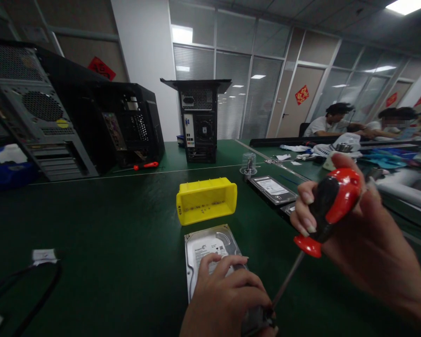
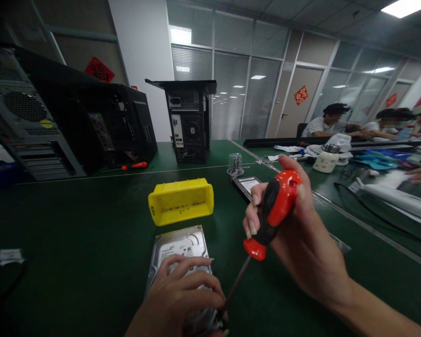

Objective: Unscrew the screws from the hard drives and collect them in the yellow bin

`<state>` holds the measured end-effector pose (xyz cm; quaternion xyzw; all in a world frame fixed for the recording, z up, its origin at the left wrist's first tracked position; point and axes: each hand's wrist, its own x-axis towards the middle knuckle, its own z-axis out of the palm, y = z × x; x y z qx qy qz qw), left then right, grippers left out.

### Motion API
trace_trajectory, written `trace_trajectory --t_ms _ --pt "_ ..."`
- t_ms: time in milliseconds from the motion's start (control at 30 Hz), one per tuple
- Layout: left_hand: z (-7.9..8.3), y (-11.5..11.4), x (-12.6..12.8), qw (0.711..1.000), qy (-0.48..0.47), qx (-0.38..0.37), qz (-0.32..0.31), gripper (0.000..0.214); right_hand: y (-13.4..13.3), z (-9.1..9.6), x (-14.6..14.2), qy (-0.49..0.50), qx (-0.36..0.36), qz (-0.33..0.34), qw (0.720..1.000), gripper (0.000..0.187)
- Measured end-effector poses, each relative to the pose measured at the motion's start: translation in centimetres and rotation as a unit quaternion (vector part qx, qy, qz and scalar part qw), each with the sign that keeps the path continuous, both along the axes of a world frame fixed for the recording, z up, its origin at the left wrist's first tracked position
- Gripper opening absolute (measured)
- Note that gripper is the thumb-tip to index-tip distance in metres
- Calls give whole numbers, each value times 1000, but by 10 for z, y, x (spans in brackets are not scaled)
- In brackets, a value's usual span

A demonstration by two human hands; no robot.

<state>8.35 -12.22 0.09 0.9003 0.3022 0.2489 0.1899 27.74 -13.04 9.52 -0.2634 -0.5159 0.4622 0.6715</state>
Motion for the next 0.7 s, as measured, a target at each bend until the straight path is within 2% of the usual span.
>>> trace_trajectory --t_ms 200,467,567,700 --pt "4 -2 -1 1000 6 -16 -7 16 -3 2 2 -50 1 5 999 44" --pt "27 -4 -1 996 61 -71 -12 14 -2 -1 1 -72 18 -28 997 55" --pt "22 -4 0 998 42 -56 -9 14 -2 2 -2 -80 12 -50 996 57" --pt "8 -4 0 1000 3 -19 2 15 -1 3 -3 -76 2 -58 995 49"
